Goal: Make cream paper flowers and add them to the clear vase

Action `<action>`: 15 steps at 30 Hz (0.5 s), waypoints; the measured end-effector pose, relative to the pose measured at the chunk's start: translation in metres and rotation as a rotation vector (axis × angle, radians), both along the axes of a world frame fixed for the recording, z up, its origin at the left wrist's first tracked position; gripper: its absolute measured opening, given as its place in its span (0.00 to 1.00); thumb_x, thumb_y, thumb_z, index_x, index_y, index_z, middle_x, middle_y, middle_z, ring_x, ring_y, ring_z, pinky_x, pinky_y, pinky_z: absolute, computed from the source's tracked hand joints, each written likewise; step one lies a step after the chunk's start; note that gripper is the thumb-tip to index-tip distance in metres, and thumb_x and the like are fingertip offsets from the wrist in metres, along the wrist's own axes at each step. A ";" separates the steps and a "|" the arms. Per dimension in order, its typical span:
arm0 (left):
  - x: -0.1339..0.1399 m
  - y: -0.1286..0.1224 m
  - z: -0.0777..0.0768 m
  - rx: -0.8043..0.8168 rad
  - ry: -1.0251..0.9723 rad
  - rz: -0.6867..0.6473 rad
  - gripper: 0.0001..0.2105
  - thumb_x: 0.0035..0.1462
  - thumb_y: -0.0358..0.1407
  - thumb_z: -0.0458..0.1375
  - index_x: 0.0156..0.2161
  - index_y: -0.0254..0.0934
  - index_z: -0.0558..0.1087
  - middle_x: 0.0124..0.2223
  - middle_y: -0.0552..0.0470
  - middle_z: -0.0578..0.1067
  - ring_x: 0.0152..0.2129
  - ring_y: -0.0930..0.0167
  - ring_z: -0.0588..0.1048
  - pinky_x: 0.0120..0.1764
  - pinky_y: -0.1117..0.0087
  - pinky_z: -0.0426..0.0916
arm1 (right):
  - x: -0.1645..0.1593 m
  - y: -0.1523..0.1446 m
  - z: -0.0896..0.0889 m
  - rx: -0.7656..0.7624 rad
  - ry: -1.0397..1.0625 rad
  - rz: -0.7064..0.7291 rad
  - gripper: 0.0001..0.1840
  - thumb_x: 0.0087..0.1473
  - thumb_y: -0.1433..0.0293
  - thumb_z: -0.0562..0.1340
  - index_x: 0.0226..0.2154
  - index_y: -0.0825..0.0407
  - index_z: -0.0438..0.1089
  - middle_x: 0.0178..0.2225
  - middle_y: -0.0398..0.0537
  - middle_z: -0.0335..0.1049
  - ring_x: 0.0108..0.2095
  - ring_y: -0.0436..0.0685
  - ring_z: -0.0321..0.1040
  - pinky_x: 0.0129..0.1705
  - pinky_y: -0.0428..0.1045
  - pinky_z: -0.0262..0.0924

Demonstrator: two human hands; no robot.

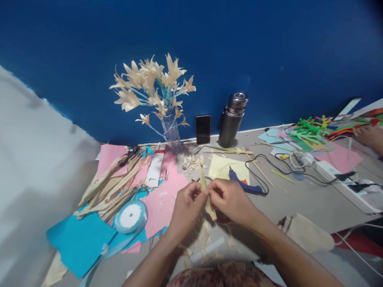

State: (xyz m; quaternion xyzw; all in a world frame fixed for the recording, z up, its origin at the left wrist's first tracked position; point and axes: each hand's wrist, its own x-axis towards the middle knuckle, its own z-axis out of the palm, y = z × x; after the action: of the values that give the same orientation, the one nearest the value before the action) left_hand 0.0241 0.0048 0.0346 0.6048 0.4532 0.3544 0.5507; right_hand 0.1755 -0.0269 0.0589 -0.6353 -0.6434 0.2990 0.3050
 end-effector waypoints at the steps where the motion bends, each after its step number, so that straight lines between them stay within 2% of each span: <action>1: 0.000 0.000 0.000 0.012 -0.009 0.002 0.09 0.56 0.36 0.59 0.26 0.35 0.69 0.24 0.56 0.67 0.23 0.74 0.64 0.27 0.73 0.58 | -0.001 0.000 0.000 0.035 -0.066 -0.002 0.06 0.53 0.73 0.57 0.26 0.51 0.66 0.23 0.44 0.71 0.25 0.52 0.65 0.29 0.46 0.51; 5: -0.007 -0.003 0.008 -0.041 -0.140 -0.026 0.11 0.53 0.41 0.63 0.28 0.35 0.72 0.25 0.54 0.70 0.23 0.74 0.65 0.27 0.74 0.60 | -0.001 0.005 -0.006 0.087 -0.283 -0.040 0.06 0.56 0.72 0.56 0.29 0.52 0.67 0.28 0.49 0.73 0.27 0.54 0.64 0.29 0.48 0.47; 8: -0.025 -0.009 0.026 -0.184 -0.335 -0.168 0.15 0.49 0.46 0.67 0.27 0.36 0.72 0.24 0.52 0.70 0.20 0.73 0.66 0.24 0.72 0.61 | 0.012 0.013 -0.013 0.015 -0.351 -0.168 0.07 0.55 0.75 0.56 0.27 0.53 0.67 0.27 0.51 0.72 0.26 0.54 0.65 0.29 0.48 0.47; 10: -0.039 -0.012 0.041 -0.189 -0.491 -0.274 0.17 0.46 0.46 0.68 0.22 0.37 0.70 0.21 0.52 0.66 0.17 0.73 0.65 0.22 0.71 0.60 | 0.026 0.017 -0.016 0.025 -0.217 -0.227 0.07 0.52 0.76 0.57 0.25 0.52 0.67 0.26 0.48 0.72 0.27 0.54 0.66 0.29 0.47 0.50; 12: -0.050 -0.012 0.056 -0.194 -0.611 -0.371 0.17 0.46 0.43 0.69 0.20 0.38 0.68 0.18 0.54 0.63 0.14 0.74 0.63 0.19 0.71 0.60 | 0.038 0.017 -0.018 0.021 0.037 -0.288 0.06 0.52 0.73 0.58 0.25 0.51 0.68 0.23 0.44 0.70 0.24 0.53 0.65 0.28 0.46 0.52; 13: -0.051 -0.008 0.061 -0.191 -0.653 -0.322 0.16 0.45 0.41 0.70 0.20 0.38 0.68 0.18 0.55 0.62 0.13 0.76 0.61 0.17 0.72 0.57 | 0.042 0.016 -0.019 -0.013 0.192 -0.311 0.06 0.52 0.70 0.59 0.25 0.51 0.68 0.20 0.42 0.68 0.21 0.51 0.63 0.26 0.46 0.52; 15: -0.042 0.005 0.069 -0.207 -0.615 -0.213 0.14 0.43 0.39 0.71 0.22 0.37 0.70 0.20 0.56 0.63 0.15 0.77 0.61 0.17 0.75 0.56 | 0.049 0.013 -0.023 -0.099 0.516 -0.318 0.10 0.52 0.65 0.61 0.24 0.52 0.69 0.14 0.39 0.63 0.16 0.48 0.56 0.20 0.44 0.47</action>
State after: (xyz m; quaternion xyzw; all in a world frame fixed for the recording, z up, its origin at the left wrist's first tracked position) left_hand -0.0176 0.0098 0.1031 0.4543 0.2337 0.4130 0.7539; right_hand 0.2245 -0.0135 0.0363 -0.6450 -0.4219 0.4302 0.4699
